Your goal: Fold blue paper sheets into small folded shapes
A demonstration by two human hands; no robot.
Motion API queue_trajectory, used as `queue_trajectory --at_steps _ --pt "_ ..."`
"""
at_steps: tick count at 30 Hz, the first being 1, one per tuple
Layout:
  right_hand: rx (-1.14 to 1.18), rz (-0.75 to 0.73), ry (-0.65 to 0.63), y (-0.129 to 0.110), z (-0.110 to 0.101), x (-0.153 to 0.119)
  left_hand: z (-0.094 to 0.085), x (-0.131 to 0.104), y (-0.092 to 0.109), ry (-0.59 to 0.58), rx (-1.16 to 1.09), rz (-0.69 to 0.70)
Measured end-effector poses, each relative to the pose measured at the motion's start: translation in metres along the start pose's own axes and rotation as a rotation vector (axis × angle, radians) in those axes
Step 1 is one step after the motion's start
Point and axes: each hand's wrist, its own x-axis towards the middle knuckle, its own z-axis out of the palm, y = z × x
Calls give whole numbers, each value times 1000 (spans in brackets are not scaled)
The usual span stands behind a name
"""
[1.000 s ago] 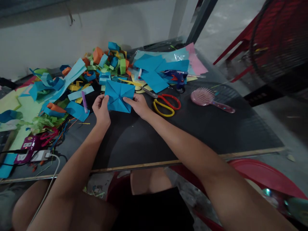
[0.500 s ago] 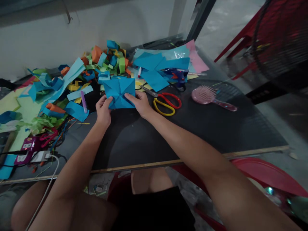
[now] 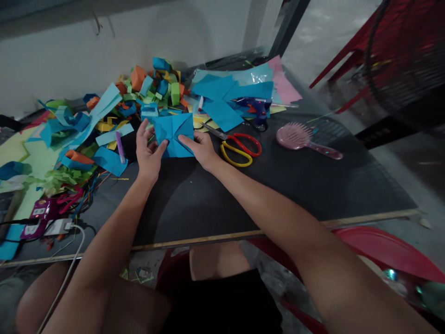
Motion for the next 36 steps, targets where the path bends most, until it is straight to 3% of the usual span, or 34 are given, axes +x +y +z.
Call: queue_trajectory --at_steps 5,13,18,24,27,32,36 --pt "48 15 -35 -3 1 0 -5 -2 6 -48 212 33" --pt "4 33 -71 -2 0 -1 -4 0 -5 -4 140 -65" --pt "13 23 -112 -2 0 -1 -6 -1 -1 32 177 -96" --pt "0 21 -119 -1 -1 -1 -6 -6 14 10 397 75" --pt "15 17 -117 0 -1 -1 -6 -9 19 23 444 93" --pt "18 16 -119 3 -2 0 -7 -8 19 114 385 1" --pt "38 28 -93 5 -2 2 -5 0 11 252 96 -137"
